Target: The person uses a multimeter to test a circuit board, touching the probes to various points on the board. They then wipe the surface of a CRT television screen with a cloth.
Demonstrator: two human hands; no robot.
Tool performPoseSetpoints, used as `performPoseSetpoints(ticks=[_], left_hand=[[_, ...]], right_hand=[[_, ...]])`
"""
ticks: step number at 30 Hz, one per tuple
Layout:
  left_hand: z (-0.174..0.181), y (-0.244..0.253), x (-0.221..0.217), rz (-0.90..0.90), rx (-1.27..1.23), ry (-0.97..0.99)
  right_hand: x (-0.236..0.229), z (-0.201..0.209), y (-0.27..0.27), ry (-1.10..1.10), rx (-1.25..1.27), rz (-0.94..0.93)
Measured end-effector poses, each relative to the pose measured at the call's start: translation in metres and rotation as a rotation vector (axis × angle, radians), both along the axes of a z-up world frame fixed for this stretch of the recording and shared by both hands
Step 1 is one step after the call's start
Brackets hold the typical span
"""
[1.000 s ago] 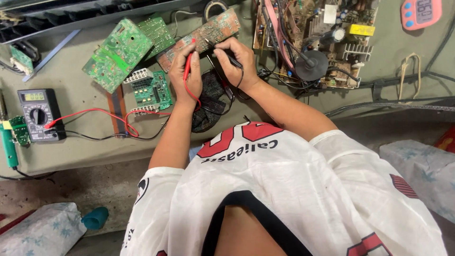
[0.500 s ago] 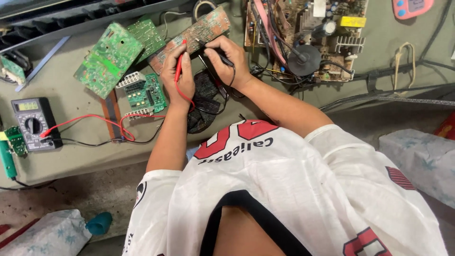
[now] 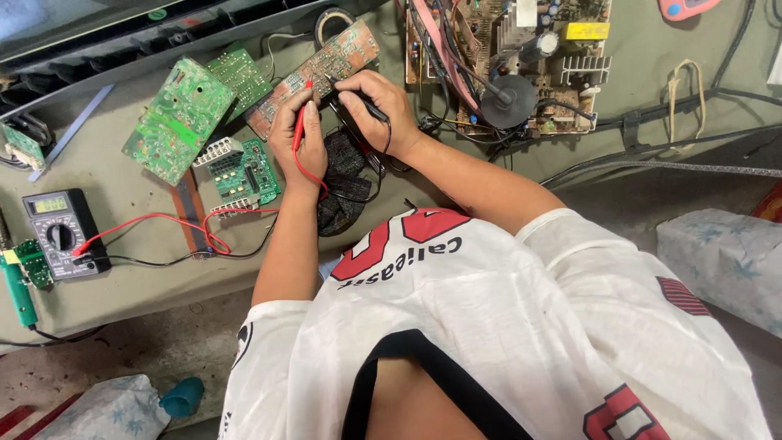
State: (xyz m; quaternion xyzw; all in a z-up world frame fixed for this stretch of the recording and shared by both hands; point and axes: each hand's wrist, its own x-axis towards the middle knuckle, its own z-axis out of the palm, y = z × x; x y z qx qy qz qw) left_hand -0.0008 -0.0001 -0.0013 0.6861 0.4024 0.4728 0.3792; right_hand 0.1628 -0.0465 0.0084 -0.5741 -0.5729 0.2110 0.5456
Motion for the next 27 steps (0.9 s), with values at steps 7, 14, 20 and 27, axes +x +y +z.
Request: performPoseSetpoints(ticks=[7, 14, 20, 27], left_hand=[[0.0026, 0.0005, 0.0003, -0.015, 0.003, -0.005], [0.0011, 0.002, -0.0007, -0.033, -0.021, 0.01], [0.0091, 0.0002, -0.0013, -0.052, -0.028, 0.029], [0.0069, 0.0009, -0.0024, -0.053, -0.026, 0.048]], right_hand=[[-0.0002, 0.0023, 0.0003, -0.008, 0.041, 0.017], [0.0, 0.004, 0.0009, 0.017, 0.008, 0.017], [-0.0007, 0.0066, -0.0003, 0.003, -0.001, 0.032], [-0.0003, 0.0047, 0.0008, -0.002, -0.006, 0.036]])
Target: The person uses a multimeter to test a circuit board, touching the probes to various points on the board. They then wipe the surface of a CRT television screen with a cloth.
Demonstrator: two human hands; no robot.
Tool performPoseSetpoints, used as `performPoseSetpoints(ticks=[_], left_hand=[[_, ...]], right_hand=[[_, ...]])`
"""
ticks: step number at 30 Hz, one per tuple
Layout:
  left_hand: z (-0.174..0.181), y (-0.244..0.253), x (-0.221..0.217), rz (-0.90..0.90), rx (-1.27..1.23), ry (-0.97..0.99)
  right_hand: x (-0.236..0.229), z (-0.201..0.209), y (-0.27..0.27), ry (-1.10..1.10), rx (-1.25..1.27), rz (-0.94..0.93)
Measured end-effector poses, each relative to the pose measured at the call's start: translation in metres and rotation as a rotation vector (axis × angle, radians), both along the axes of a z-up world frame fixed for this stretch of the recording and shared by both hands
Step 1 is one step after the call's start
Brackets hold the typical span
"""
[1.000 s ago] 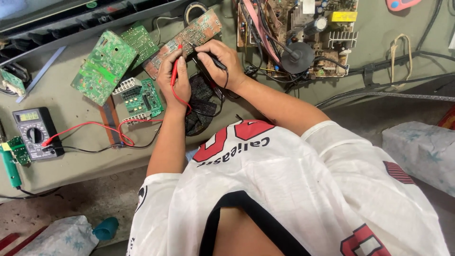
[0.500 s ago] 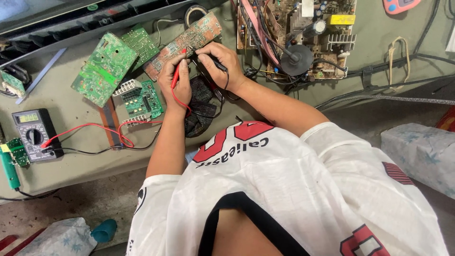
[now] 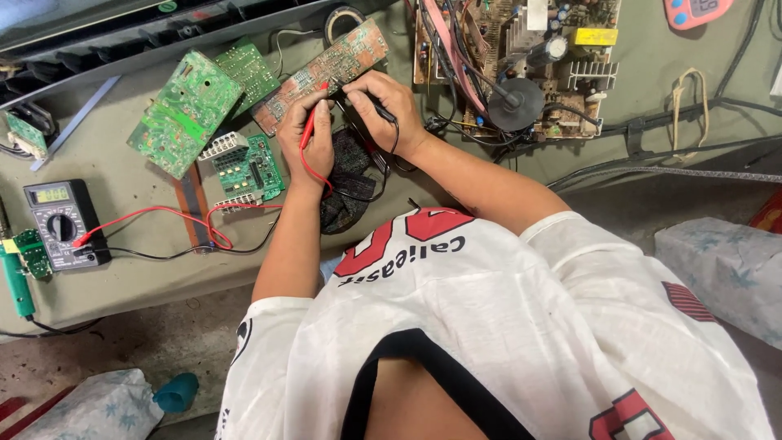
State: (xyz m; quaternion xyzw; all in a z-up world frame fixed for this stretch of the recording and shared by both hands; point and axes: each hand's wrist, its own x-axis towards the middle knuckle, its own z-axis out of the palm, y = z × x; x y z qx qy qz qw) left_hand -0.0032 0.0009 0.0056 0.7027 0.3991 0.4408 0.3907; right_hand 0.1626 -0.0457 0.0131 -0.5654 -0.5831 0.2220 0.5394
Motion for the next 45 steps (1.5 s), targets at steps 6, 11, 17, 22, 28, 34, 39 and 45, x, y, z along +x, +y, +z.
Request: performPoseSetpoints(ticks=[6, 11, 17, 22, 28, 34, 39, 45], left_hand=[[-0.005, 0.003, 0.001, 0.027, 0.046, -0.04], [-0.005, 0.001, -0.002, 0.006, 0.023, 0.019], [-0.002, 0.001, -0.003, 0.026, -0.026, 0.01], [-0.002, -0.001, -0.003, 0.009, 0.025, 0.0], [0.001, 0.0, -0.004, 0.004, 0.001, -0.02], [0.001, 0.0, -0.002, 0.005, 0.037, -0.018], [-0.001, 0.001, -0.001, -0.004, 0.052, 0.004], [-0.006, 0.003, -0.001, -0.017, 0.055, 0.041]], right_hand=[[0.0, -0.005, 0.003, 0.019, 0.029, -0.039], [-0.004, -0.006, 0.004, 0.013, 0.053, 0.03], [-0.005, -0.004, 0.003, 0.01, 0.001, 0.006], [-0.007, -0.001, 0.003, -0.001, 0.04, 0.004], [-0.007, -0.005, 0.003, 0.012, 0.036, -0.009], [-0.006, 0.0, 0.002, -0.023, 0.058, -0.008], [-0.004, -0.001, 0.002, 0.0, 0.085, -0.06], [-0.002, 0.004, -0.001, -0.012, 0.024, -0.055]])
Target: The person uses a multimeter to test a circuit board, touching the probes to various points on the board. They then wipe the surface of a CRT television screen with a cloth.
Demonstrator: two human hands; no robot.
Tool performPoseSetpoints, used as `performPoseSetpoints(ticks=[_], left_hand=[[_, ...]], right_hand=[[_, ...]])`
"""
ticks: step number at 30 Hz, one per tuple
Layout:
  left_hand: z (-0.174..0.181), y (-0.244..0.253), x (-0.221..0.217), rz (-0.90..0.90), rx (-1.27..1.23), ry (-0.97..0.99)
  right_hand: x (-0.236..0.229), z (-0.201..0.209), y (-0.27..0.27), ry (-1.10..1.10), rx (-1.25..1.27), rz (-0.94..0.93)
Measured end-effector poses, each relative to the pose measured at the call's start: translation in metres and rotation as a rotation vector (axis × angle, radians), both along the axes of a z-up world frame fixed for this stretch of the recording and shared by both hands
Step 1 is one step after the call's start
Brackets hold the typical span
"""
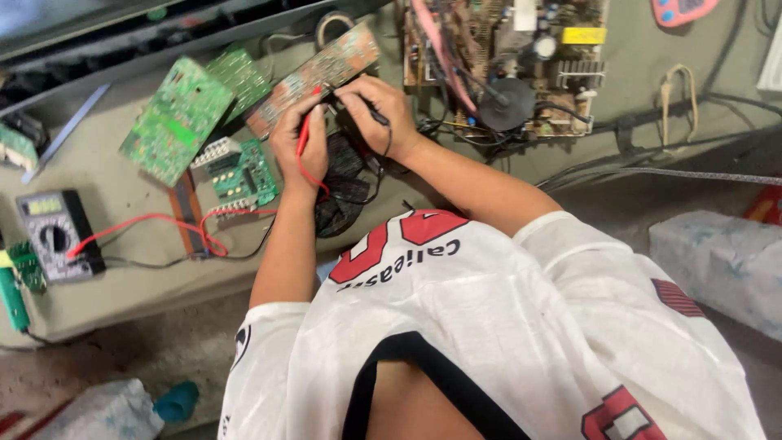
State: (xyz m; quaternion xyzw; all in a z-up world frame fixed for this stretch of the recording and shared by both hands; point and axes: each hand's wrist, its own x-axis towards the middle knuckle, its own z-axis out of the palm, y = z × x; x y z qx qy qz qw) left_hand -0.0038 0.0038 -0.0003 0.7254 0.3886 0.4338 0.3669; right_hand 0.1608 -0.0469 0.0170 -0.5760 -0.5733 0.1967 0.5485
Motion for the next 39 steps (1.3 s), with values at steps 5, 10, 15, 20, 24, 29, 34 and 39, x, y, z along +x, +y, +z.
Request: performPoseSetpoints(ticks=[5, 10, 15, 20, 24, 29, 34, 39], left_hand=[[-0.012, 0.003, 0.003, -0.052, 0.056, -0.155], [-0.011, 0.0, 0.005, -0.04, 0.035, -0.183], [-0.009, 0.001, 0.005, -0.036, 0.04, -0.185], [-0.006, 0.0, 0.004, -0.029, 0.039, -0.173], [-0.002, 0.0, 0.005, -0.025, 0.029, -0.182], [-0.004, 0.001, 0.002, -0.022, 0.032, -0.169], [-0.005, 0.001, 0.002, -0.025, 0.046, -0.151], [-0.006, 0.002, 0.001, -0.018, 0.042, -0.139]], right_hand=[[0.0, -0.01, 0.004, 0.178, 0.155, 0.0], [0.0, -0.005, 0.003, 0.188, 0.132, 0.019], [0.0, -0.004, 0.003, 0.206, 0.109, 0.036], [0.001, -0.002, 0.003, 0.204, 0.086, 0.014], [0.001, 0.0, 0.003, 0.208, 0.072, 0.061], [0.0, 0.002, 0.004, 0.231, 0.082, 0.039], [0.001, 0.001, 0.005, 0.238, 0.088, 0.041], [0.0, 0.003, 0.003, 0.239, 0.073, 0.048]])
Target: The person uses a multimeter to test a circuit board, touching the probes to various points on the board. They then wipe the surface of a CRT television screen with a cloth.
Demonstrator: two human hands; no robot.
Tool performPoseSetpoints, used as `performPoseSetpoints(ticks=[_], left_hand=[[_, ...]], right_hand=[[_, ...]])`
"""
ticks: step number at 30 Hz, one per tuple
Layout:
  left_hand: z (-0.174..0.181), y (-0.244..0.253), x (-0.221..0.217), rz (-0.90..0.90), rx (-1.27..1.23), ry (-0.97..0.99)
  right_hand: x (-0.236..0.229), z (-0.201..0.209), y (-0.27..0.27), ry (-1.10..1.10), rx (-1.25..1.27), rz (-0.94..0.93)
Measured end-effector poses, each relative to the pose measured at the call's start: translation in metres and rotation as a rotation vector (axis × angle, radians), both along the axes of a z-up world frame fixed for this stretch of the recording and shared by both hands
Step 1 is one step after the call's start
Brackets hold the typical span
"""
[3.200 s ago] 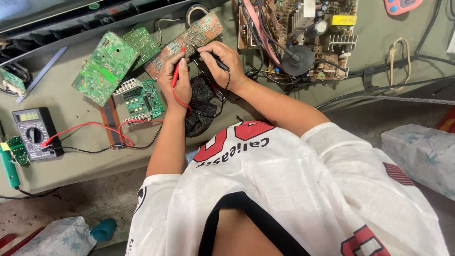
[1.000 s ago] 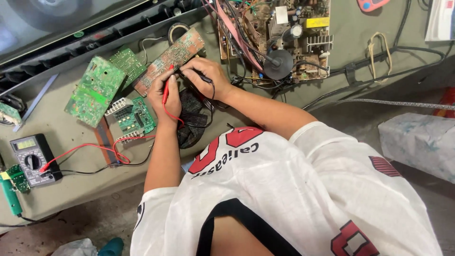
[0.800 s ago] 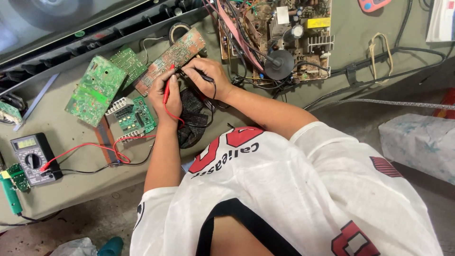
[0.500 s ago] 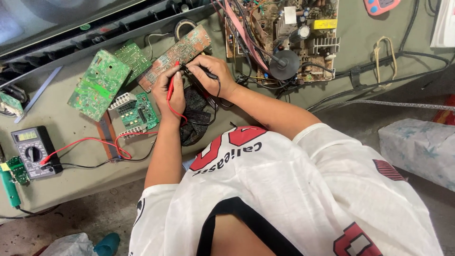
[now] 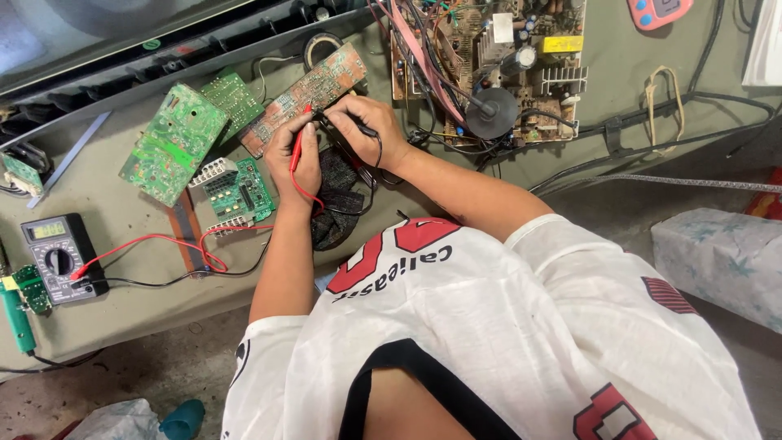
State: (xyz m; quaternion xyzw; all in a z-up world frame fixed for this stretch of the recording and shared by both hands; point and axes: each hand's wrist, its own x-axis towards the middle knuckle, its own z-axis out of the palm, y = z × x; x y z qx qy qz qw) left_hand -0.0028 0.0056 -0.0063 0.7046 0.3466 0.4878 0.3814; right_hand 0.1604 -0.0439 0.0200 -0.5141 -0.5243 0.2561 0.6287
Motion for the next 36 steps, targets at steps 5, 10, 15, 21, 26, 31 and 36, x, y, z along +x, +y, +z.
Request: performPoseSetpoints(ticks=[5, 10, 15, 21, 26, 31, 36], left_hand=[[-0.001, -0.001, 0.0, 0.001, -0.004, -0.003], [-0.003, 0.0, 0.001, -0.002, 0.002, -0.017], [-0.001, 0.0, 0.001, -0.002, -0.004, -0.013], [-0.001, 0.001, 0.0, 0.01, 0.008, -0.027], [-0.001, 0.001, 0.0, 0.023, 0.016, -0.032], [0.002, 0.0, 0.001, 0.035, 0.004, -0.021], [0.002, -0.002, -0.001, 0.037, -0.025, -0.002]], right_hand=[[0.0, -0.001, 0.001, -0.006, 0.012, -0.036], [-0.001, 0.0, -0.001, -0.023, 0.004, -0.01], [-0.001, 0.005, -0.002, -0.025, 0.004, -0.022], [0.002, -0.001, 0.0, -0.038, 0.011, -0.024], [0.0, -0.007, 0.001, -0.078, 0.015, 0.015], [0.0, -0.007, 0.0, -0.07, 0.006, -0.003], [0.0, -0.009, -0.001, -0.042, 0.008, 0.005]])
